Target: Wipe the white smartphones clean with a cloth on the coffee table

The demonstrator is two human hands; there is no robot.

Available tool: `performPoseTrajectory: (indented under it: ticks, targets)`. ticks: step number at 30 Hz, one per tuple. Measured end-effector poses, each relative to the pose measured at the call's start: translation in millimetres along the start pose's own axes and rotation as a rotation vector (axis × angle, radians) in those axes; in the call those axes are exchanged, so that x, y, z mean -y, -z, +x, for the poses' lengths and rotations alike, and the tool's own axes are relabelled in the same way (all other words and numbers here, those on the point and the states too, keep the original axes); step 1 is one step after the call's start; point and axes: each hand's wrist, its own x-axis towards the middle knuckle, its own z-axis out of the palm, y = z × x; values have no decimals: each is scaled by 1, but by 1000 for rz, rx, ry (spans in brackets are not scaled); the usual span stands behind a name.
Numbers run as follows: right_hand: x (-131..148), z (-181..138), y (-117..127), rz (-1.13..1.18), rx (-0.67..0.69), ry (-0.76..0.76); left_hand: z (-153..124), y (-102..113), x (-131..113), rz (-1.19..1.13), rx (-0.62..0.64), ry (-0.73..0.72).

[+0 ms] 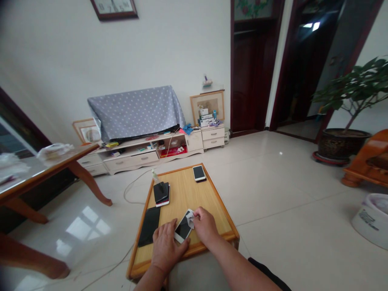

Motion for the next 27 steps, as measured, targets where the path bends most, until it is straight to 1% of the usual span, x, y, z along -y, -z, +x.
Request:
performPoseTrajectory:
  ticks: [2,5,10,13,17,21,27]
  targets:
    - [3,-3,2,-112,-6,44,-1,2,-1,6,-3,16]
    - [11,-7,6,-259,27,101,-3,2,2,-3,-1,32]
    - [19,-8,4,-423,85,131,-4,4,9,-19,27,52]
    - [19,-6,0,-463,106,131,-5,12,10,0,52,73]
    - [16,-4,-2,-469,96,127,-9,19,13,32,95,88]
    - [16,-5,-3,-466,98,138,-10,16,20,5,117,102]
    - [18,-3,0,-503,95,158,-8,11,24,-3,65,94]
